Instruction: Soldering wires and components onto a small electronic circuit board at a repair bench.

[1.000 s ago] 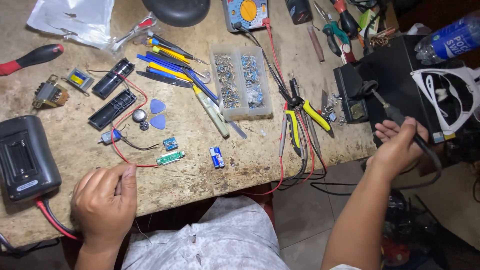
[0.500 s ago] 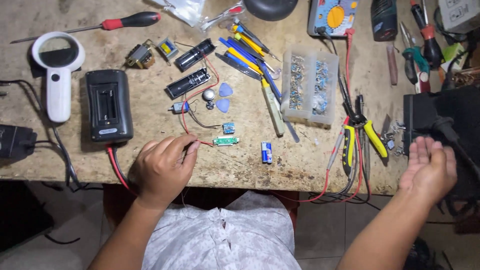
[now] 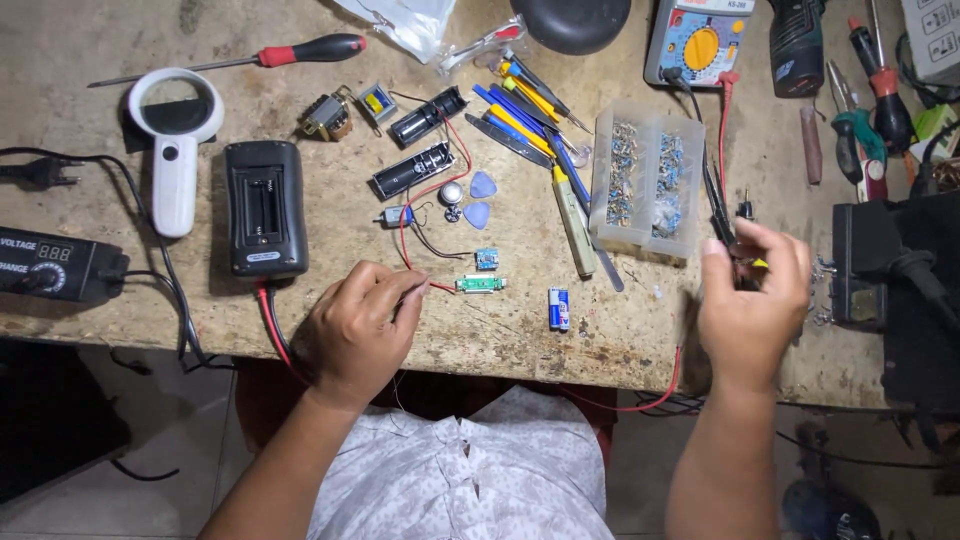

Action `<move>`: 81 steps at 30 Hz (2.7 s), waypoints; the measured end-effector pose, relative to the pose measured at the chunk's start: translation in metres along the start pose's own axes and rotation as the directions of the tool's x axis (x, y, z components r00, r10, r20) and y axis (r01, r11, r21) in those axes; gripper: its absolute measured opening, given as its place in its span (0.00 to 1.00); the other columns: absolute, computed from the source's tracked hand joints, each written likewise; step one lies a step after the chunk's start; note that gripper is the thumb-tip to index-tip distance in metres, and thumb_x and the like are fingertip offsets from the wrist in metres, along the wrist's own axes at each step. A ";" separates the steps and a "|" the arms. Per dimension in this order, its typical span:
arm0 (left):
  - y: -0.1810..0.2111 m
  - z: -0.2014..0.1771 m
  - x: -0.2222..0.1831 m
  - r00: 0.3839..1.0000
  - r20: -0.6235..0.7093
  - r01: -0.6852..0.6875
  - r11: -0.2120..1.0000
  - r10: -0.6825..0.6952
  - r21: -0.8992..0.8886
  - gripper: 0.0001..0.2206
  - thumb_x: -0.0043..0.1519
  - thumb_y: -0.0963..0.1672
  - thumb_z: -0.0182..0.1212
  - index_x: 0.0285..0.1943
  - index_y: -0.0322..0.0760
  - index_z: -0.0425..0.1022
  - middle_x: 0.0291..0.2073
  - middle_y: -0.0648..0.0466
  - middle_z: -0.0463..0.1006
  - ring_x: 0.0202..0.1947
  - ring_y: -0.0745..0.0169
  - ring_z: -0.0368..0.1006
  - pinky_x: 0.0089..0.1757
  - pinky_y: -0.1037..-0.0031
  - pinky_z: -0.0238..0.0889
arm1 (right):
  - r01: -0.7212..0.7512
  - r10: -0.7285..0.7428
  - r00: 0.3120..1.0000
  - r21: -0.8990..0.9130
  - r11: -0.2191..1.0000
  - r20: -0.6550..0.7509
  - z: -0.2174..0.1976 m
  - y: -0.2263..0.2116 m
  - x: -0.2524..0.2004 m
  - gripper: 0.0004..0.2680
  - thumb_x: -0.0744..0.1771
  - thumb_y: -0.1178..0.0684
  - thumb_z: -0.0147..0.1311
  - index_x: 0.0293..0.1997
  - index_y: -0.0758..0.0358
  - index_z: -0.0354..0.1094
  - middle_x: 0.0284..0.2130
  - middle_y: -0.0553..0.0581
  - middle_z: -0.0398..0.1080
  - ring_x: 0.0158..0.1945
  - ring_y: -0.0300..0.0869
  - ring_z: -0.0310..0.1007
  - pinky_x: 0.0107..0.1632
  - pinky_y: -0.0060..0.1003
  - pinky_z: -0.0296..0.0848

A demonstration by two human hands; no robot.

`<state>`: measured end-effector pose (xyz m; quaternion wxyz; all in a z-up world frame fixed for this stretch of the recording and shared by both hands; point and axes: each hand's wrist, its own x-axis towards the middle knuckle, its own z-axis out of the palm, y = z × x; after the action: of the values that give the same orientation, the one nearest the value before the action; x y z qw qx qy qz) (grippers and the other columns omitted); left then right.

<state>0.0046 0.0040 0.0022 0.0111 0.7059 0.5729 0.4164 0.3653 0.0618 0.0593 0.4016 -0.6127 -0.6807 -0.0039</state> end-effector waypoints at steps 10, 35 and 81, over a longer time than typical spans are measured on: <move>-0.009 0.010 -0.004 1.000 -0.020 0.003 0.999 -0.003 0.038 0.04 0.60 0.44 0.67 0.41 0.52 0.80 0.27 0.62 0.70 0.27 0.57 0.77 0.33 0.67 0.71 | 0.247 -0.206 0.956 -0.191 0.950 0.210 0.053 -0.024 0.012 0.16 0.64 0.41 0.72 0.53 0.52 0.78 0.50 0.59 0.68 0.55 0.59 0.68 0.58 0.55 0.65; -0.002 0.000 -0.001 0.998 0.067 0.026 0.999 -0.023 -0.040 0.04 0.61 0.42 0.71 0.42 0.43 0.82 0.34 0.59 0.75 0.31 0.64 0.72 0.31 0.69 0.63 | 0.011 -0.047 0.969 0.149 0.989 0.242 0.025 -0.043 -0.080 0.02 0.70 0.64 0.60 0.43 0.73 0.72 0.40 0.65 0.72 0.44 0.47 0.70 0.42 0.33 0.71; -0.153 -0.082 0.070 0.919 -0.081 0.375 0.795 -0.385 0.477 0.15 0.64 0.44 0.73 0.53 0.31 0.75 0.44 0.36 0.80 0.46 0.33 0.71 0.40 0.52 0.66 | 0.016 -0.066 0.975 0.231 0.973 0.210 0.030 -0.038 -0.089 0.04 0.70 0.59 0.59 0.45 0.71 0.74 0.38 0.62 0.73 0.44 0.48 0.73 0.46 0.38 0.72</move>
<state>-0.1666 0.0764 0.0208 -0.0763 0.5608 0.7881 0.2421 0.3106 -0.0065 0.0084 0.3925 -0.5452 -0.7287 0.1327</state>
